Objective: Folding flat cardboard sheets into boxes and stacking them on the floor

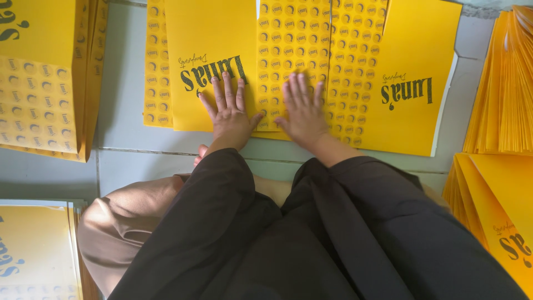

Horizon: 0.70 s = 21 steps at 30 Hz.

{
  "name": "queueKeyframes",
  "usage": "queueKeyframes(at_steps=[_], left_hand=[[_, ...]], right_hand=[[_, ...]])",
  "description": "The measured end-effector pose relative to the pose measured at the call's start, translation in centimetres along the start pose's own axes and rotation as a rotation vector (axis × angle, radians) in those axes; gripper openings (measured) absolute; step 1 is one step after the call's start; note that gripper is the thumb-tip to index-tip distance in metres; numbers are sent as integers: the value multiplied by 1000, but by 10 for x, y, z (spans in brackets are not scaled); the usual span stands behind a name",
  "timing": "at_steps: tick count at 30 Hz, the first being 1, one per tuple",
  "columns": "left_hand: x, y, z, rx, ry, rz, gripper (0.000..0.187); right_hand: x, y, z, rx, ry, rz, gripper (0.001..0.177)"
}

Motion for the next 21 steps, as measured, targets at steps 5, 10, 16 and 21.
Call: queueKeyframes(at_steps=[5, 10, 16, 21], left_hand=[[-4, -6, -15, 7, 45, -12, 75], [25, 10, -41, -52, 158, 56, 72], [10, 31, -168, 568, 66, 338, 104], [-20, 33, -190, 519, 563, 255, 55]], right_hand=[[-16, -30, -60, -31, 47, -22, 82], [-18, -26, -80, -68, 35, -5, 88], [-7, 28, -95, -152, 21, 135, 120], [-17, 53, -84, -179, 21, 142, 98]])
Point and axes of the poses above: each hand's wrist, its own y-axis away from the middle knuckle, its own x-axis out of the back of the hand, z = x × y, the point moved 10 cm from there along -y, towards the middle knuckle, and after that the axes turned 8 degrees about z, right-handed, at the moved point
